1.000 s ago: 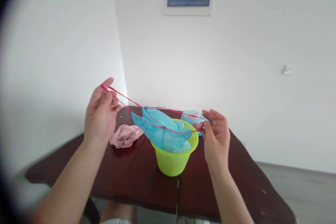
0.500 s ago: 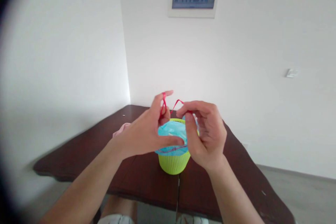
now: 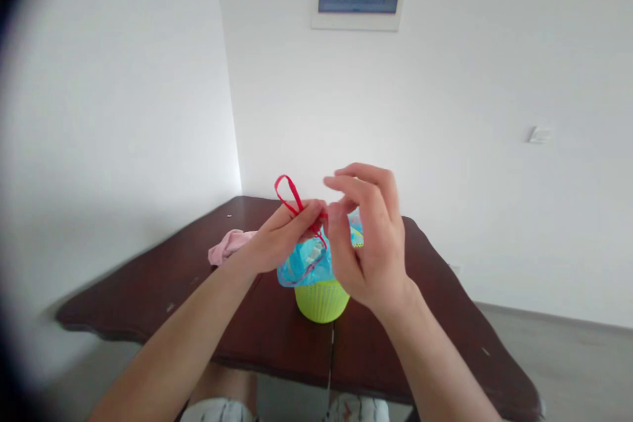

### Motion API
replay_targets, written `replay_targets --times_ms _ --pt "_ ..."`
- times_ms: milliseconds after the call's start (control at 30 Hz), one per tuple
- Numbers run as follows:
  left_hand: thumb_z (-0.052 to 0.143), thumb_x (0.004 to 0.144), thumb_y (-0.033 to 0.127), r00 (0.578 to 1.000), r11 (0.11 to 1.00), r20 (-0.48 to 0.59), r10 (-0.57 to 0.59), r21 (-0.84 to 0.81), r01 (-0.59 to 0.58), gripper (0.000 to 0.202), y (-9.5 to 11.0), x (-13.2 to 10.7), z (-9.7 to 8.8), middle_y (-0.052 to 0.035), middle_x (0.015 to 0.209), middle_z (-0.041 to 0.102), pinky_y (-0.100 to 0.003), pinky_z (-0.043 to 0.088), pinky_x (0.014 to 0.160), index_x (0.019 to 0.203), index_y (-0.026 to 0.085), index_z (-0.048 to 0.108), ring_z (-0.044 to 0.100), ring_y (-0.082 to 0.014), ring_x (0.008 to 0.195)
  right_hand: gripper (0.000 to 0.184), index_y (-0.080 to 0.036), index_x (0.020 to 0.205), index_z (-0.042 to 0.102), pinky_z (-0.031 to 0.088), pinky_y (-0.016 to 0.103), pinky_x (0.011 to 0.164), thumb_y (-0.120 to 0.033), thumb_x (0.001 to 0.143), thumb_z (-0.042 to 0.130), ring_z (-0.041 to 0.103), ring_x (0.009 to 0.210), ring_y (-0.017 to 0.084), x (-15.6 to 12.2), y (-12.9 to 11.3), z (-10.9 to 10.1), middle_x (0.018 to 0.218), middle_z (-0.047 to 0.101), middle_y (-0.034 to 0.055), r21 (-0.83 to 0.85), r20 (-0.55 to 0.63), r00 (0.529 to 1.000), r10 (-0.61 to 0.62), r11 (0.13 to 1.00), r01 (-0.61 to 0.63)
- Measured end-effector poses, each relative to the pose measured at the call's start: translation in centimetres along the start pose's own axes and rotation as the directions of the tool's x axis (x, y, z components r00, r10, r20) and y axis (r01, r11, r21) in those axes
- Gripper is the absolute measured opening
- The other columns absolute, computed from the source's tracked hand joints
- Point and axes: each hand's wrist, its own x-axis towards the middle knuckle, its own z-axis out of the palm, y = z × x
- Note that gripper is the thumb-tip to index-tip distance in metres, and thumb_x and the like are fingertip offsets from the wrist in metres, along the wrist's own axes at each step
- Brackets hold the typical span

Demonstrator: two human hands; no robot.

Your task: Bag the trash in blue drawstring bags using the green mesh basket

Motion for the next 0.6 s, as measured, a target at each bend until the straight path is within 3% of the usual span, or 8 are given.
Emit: replay_targets --times_ms 67,167,267,333,400,467,533,600 --pt "0.064 0.114 0.089 0.999 0.995 0.04 -0.022 -0.093 0.025 0.074 0.1 0.0 -0.3 -0.0003 0.079 0.06 -0.024 0.033 0.057 0.094 0.018 0.074 0.044 -0.011 0.064 0.027 -0.028 0.147 0.071 0.065 0.043 0.084 -0.027 0.121 0.063 0.074 0.1 0.023 -1.2 1.4 0.1 0.139 0.074 0.0126 -0.031 0.016 0.989 0.15 0.988 -0.15" --pt "0.073 0.107 0.092 0.995 0.98 0.072 -0.066 -0.183 0.078 0.074 -0.2 0.4 -0.7 0.0079 0.067 0.04 -0.024 0.017 0.05 0.09 0.02 0.065 0.024 -0.0079 0.054 0.017 -0.025 0.128 0.072 0.055 0.035 0.074 -0.041 0.125 0.065 0.067 0.079 0.018 -2.4 2.6 0.3 0.1 0.075 0.0023 -0.028 0.248 0.921 0.299 0.953 -0.302" --pt "0.075 0.108 0.088 0.998 0.974 0.04 -0.047 -0.221 0.055 0.069 -0.9 0.8 -0.9 0.0116 0.062 0.032 -0.021 0.019 0.049 0.095 0.022 0.063 0.022 -0.0077 0.051 0.035 -0.025 0.096 0.066 0.04 0.032 0.064 -0.042 0.126 0.064 0.054 0.065 0.014 -3.1 2.9 0.6 0.074 0.06 -0.0046 -0.091 0.304 0.871 0.386 0.922 -0.377" --pt "0.069 0.114 0.084 1.0 0.972 0.003 -0.025 -0.234 0.025 0.064 -1.5 0.8 -1.0 0.0115 0.056 0.038 -0.02 0.022 0.047 0.106 0.021 0.069 0.027 -0.0083 0.046 0.044 -0.024 0.085 0.059 0.034 0.032 0.062 -0.041 0.126 0.063 0.047 0.062 0.012 -3.3 2.9 0.6 0.069 0.052 -0.0056 -0.105 0.246 0.868 0.431 0.902 -0.418" --pt "0.065 0.119 0.078 0.999 0.964 -0.03 -0.032 -0.264 0.023 0.06 -2.0 0.7 -1.2 0.0073 0.055 0.056 -0.019 0.028 0.046 0.122 0.019 0.073 0.036 -0.009 0.042 0.05 -0.025 0.081 0.055 0.031 0.031 0.059 -0.046 0.126 0.064 0.043 0.061 0.012 -3.4 2.8 0.6 0.067 0.048 -0.0057 -0.03 0.169 0.857 0.487 0.872 -0.489" --pt "0.065 0.121 0.073 0.996 0.948 -0.037 -0.076 -0.314 0.06 0.061 -2.3 0.5 -1.4 -0.0018 0.068 0.078 -0.019 0.036 0.046 0.137 0.016 0.075 0.046 -0.0088 0.041 0.054 -0.025 0.08 0.056 0.03 0.03 0.055 -0.054 0.125 0.067 0.04 0.057 0.012 -3.6 2.4 0.5 0.065 0.048 -0.006 0.118 0.107 0.821 0.561 0.812 -0.571" --pt "0.066 0.121 0.071 0.992 0.928 -0.026 -0.124 -0.358 0.106 0.063 -2.6 0.4 -1.5 -0.0105 0.086 0.089 -0.02 0.048 0.05 0.146 0.014 0.075 0.057 -0.0101 0.043 0.055 -0.026 0.08 0.056 0.027 0.029 0.05 -0.057 0.125 0.068 0.036 0.053 0.012 -4.1 1.7 0.4 0.063 0.048 -0.0067 0.242 0.082 0.792 0.604 0.759 -0.604" --pt "0.068 0.12 0.07 0.988 0.911 -0.03 -0.153 -0.391 0.13 0.063 -2.8 0.5 -1.6 -0.0139 0.095 0.092 -0.023 0.057 0.056 0.149 0.014 0.075 0.069 -0.0135 0.05 0.05 -0.026 0.083 0.06 0.028 0.029 0.05 -0.052 0.125 0.068 0.037 0.051 0.012 -4.8 0.7 0.5 0.063 0.052 -0.006 0.255 0.086 0.823 0.562 0.786 -0.563"
